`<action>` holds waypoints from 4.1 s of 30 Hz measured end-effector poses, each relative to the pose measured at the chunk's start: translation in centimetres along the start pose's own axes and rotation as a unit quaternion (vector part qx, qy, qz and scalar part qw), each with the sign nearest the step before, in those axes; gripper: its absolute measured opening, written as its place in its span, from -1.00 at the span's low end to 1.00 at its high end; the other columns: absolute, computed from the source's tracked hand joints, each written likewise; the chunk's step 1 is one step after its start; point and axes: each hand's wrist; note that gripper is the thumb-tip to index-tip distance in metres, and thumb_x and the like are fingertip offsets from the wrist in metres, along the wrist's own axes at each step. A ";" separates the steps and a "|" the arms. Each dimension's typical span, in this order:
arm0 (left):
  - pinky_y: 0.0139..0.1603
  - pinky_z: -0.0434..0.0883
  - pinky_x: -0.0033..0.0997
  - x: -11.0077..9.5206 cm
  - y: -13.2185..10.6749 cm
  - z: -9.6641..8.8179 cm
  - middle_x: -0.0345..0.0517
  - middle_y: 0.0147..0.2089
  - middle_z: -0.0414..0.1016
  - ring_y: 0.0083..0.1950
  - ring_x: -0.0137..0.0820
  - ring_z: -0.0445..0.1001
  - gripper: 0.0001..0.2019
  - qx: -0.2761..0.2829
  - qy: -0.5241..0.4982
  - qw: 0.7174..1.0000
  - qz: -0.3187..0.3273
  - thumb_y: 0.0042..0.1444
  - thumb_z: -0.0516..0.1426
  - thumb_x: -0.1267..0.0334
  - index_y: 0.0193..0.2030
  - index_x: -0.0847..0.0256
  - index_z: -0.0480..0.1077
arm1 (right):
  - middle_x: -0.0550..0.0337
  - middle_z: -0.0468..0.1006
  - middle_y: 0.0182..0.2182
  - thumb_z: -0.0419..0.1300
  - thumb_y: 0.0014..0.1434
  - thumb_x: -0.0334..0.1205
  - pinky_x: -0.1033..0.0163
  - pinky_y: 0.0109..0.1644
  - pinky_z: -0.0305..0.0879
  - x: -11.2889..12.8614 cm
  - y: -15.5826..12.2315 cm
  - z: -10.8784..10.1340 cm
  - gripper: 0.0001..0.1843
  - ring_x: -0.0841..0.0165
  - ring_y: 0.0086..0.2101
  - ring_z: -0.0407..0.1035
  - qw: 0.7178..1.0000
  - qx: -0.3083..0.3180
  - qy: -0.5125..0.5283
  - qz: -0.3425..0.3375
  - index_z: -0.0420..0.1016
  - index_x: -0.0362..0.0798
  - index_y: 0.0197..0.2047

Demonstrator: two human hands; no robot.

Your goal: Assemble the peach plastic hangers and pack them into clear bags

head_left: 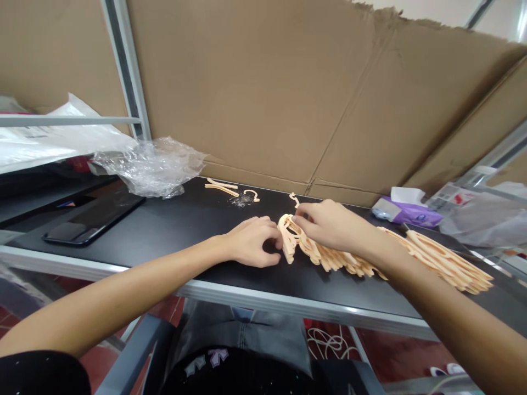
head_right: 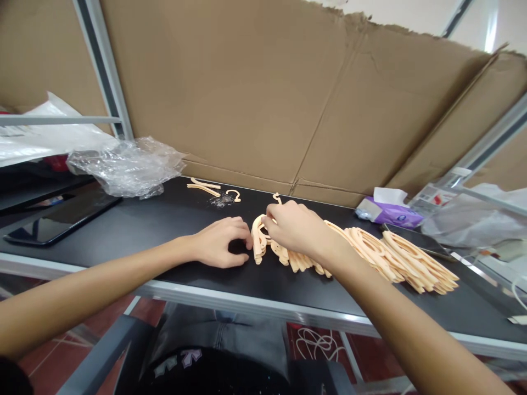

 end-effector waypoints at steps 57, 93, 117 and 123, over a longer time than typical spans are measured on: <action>-0.34 0.31 -0.44 11.4 -1.1 -4.6 -0.26 -0.46 0.54 -0.43 -0.42 0.45 -0.72 0.021 -0.166 0.965 -0.203 -0.14 0.26 0.27 -0.22 0.18 0.66 | 0.05 0.67 -0.10 0.06 0.39 -0.05 0.26 -0.13 0.26 3.2 11.3 4.4 -0.68 0.28 -0.14 0.50 0.984 -0.064 0.115 -0.122 0.59 0.01 -0.02; -0.08 0.43 -0.30 13.1 -2.1 -6.2 -0.10 -0.30 0.64 -0.23 -0.32 0.52 -0.80 -0.075 -0.225 0.946 -0.220 -0.12 0.38 0.15 -0.39 0.23 0.65 | 0.07 0.61 -0.01 0.13 0.38 -0.14 0.22 0.04 0.26 7.1 7.9 5.5 -0.72 0.25 -0.01 0.44 0.951 -0.042 0.120 -0.282 0.64 0.07 0.01; -0.30 0.34 -0.44 11.1 -5.1 -5.9 -0.19 -0.44 0.53 -0.40 -0.43 0.42 -0.76 -0.087 -0.185 0.964 -0.172 -0.05 0.31 0.11 -0.41 0.28 0.57 | 0.11 0.61 -0.01 -0.05 0.48 -0.10 0.26 -0.08 0.21 7.0 7.6 5.0 -0.65 0.27 -0.04 0.47 0.958 -0.117 0.152 -0.214 0.53 0.08 0.07; -0.25 0.41 -0.42 10.4 -4.8 -5.9 -0.11 -0.37 0.64 -0.31 -0.34 0.54 -0.77 -0.198 -0.128 0.961 -0.144 -0.01 0.29 0.13 -0.34 0.28 0.62 | 0.11 0.64 -0.06 -0.02 0.44 -0.09 0.23 -0.15 0.22 6.7 7.1 3.7 -0.65 0.19 -0.07 0.49 0.975 -0.102 0.157 -0.116 0.59 0.12 0.01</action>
Point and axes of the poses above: each hand's wrist, its own y-axis towards the middle knuckle, its own z-axis out of the palm, x = y × z
